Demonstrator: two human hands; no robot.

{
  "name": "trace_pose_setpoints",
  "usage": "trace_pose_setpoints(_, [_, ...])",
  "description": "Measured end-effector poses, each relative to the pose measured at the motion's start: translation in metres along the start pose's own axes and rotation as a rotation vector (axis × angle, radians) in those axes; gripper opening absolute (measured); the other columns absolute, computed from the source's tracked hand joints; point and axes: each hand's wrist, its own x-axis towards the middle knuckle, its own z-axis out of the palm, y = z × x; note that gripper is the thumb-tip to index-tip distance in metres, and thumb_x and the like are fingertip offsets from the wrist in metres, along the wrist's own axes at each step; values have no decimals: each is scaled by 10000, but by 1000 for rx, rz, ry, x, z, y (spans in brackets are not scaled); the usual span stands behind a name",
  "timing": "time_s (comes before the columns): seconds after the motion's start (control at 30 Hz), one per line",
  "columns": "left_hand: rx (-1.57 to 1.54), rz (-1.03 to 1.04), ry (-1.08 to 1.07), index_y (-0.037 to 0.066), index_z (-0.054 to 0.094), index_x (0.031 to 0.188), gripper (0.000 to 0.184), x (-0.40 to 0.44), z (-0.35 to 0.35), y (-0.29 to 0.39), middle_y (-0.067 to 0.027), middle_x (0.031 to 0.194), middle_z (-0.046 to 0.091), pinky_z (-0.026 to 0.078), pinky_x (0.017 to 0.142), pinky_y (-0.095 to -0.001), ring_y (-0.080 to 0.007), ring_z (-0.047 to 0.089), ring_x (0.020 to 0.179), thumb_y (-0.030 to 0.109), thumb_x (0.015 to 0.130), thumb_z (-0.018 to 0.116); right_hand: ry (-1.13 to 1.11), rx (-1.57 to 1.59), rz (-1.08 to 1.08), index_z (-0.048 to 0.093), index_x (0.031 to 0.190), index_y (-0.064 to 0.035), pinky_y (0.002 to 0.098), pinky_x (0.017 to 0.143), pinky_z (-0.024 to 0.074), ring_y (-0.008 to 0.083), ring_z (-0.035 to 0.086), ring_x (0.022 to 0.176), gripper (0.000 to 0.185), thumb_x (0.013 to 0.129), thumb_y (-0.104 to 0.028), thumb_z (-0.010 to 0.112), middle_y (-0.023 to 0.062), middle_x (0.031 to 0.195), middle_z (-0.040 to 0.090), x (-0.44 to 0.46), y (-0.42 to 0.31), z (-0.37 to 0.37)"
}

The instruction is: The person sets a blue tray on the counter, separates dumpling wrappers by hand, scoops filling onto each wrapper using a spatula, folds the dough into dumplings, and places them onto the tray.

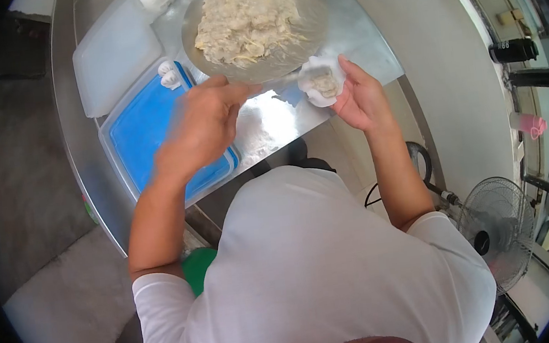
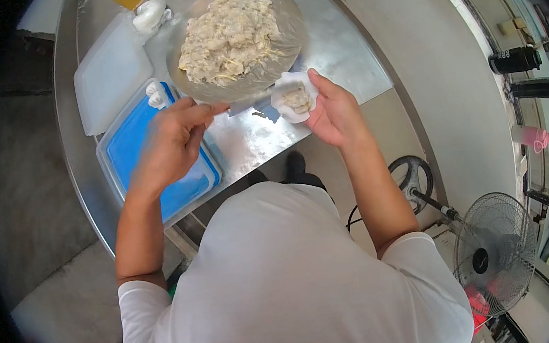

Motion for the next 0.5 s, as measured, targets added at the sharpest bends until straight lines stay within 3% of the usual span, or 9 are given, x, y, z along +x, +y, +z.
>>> trace_pose_setpoints(0.1, [117,62,-59,129,743,1136,371,3,7,3,-121,884,639,503,689,-365,-291,638,767,-75,849,626,-34,-65,22,435,1390,59,481,1053,475,335,582,1244,500,1077,-329,386,224,1357,569,2,0,-4])
trace_pose_setpoints(0.27, [21,51,-19,132,747,1131,387,-1,-6,2,-113,867,630,502,684,-359,-274,635,761,-80,826,642,-40,-91,9,440,1389,51,459,1052,480,320,590,1236,500,1075,-336,403,215,1343,583,-2,1,-3])
trace_pose_setpoints(0.43, [94,98,-83,130,748,1127,402,-6,-4,-1,-108,851,623,502,680,-371,-280,633,759,-88,803,655,-82,34,66,445,1382,56,465,1042,486,320,595,1229,509,1076,-348,400,211,1333,591,3,1,-7])
trace_pose_setpoints(0.5, [-20,-1,-57,131,747,1125,410,-8,-15,4,-116,851,629,499,672,-395,-294,634,765,-99,797,659,-102,-10,59,455,1369,55,461,1035,492,311,600,1220,486,1076,-330,407,201,1318,598,2,1,-5])
